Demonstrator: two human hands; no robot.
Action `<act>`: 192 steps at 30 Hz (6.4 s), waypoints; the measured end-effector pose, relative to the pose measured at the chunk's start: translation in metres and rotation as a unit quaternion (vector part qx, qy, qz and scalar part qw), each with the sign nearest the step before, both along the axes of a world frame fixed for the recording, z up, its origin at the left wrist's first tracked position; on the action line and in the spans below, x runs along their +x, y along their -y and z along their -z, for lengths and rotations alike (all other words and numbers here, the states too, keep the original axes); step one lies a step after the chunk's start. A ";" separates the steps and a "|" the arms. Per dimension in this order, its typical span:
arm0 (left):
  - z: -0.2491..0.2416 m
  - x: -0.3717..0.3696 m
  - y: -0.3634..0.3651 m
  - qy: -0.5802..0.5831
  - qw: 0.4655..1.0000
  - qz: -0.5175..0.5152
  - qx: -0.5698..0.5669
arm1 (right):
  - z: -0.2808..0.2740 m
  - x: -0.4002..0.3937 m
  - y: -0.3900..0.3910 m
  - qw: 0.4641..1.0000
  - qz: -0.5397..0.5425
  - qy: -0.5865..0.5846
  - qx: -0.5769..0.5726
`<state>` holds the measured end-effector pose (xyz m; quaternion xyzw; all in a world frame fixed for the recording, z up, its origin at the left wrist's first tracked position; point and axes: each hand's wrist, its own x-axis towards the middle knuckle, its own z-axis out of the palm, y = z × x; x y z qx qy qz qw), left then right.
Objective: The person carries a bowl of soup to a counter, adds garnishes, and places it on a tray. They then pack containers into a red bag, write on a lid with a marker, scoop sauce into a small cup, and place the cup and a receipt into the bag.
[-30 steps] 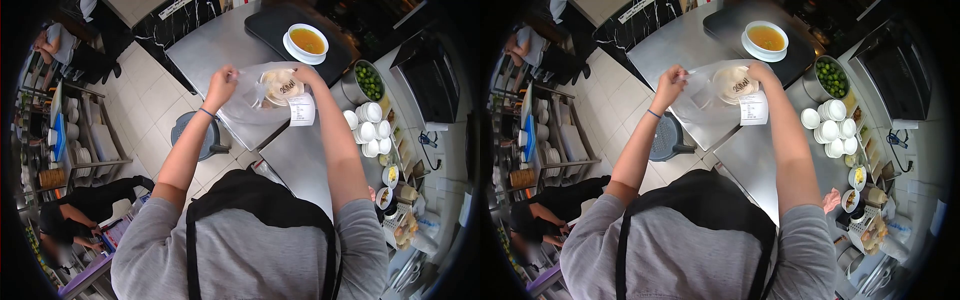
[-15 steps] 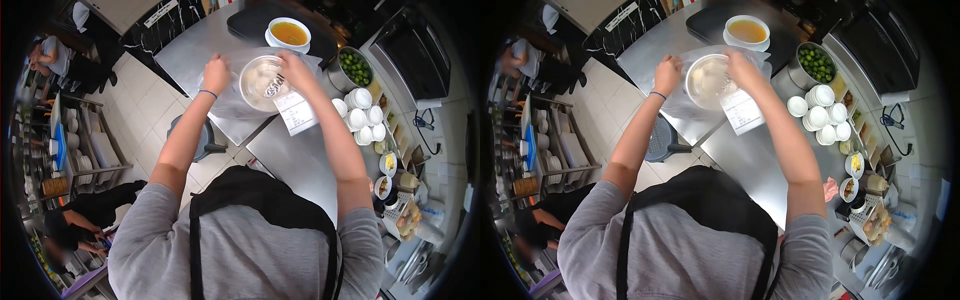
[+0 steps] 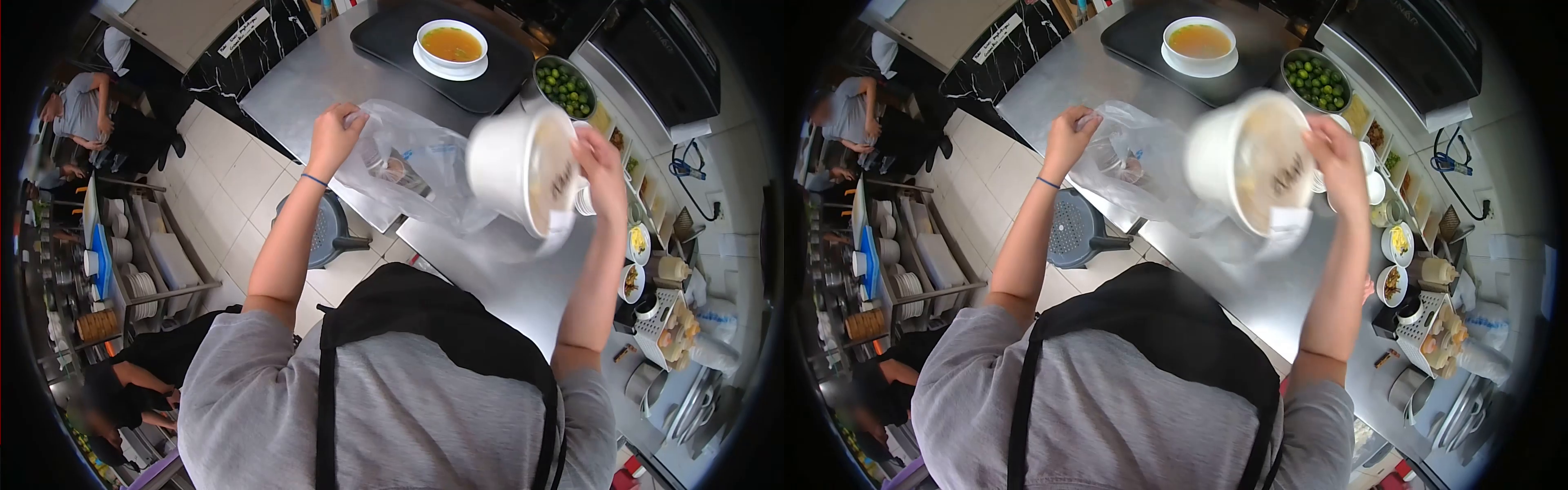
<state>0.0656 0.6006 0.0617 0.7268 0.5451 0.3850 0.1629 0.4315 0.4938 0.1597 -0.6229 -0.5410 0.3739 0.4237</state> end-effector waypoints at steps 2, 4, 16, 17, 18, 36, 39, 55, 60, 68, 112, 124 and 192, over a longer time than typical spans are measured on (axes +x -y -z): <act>-0.004 -0.002 0.004 0.015 1.000 -0.003 -0.005 | 0.028 0.031 0.025 0.997 0.015 0.065 0.023; -0.011 -0.003 0.008 0.031 0.999 -0.008 -0.009 | 0.073 0.070 0.049 0.980 0.030 0.190 -0.055; -0.027 -0.008 0.006 0.036 0.999 0.026 0.015 | 0.028 -0.148 -0.015 0.961 -0.241 -0.047 0.125; -0.033 -0.009 0.005 0.030 0.999 0.021 -0.007 | 0.050 -0.188 -0.028 0.934 -0.298 -0.193 0.037; -0.038 -0.011 0.003 0.023 0.999 0.015 -0.027 | 0.067 -0.217 -0.045 0.936 -0.312 -0.159 -0.033; 0.121 -0.107 -0.018 0.311 0.802 -0.056 -0.507 | 0.228 -0.198 -0.178 0.936 -0.284 0.203 -0.032; 0.136 -0.101 -0.026 0.414 0.732 0.054 -0.538 | 0.180 -0.185 -0.143 0.960 -0.229 0.067 -0.146; 0.160 -0.064 -0.074 0.355 0.820 -0.055 -0.446 | 0.041 0.000 0.023 0.972 -0.033 -0.131 -0.191; 0.134 -0.056 -0.055 0.377 0.827 -0.098 -0.405 | 0.065 0.052 0.055 0.974 0.058 -0.050 -0.213; 0.108 -0.055 -0.036 0.322 0.856 -0.108 -0.389 | 0.065 0.009 0.039 0.907 0.071 0.415 -0.021; 0.004 0.041 0.091 0.058 0.973 0.199 -0.098 | 0.035 0.107 0.163 0.976 0.197 0.063 0.074; -0.074 0.152 0.205 -0.022 0.954 0.231 0.189 | 0.089 0.172 0.169 0.927 0.185 0.298 0.132; 0.465 -0.033 0.734 0.188 0.637 -0.349 -0.661 | 0.729 -0.095 0.248 0.976 -0.058 0.126 -0.165</act>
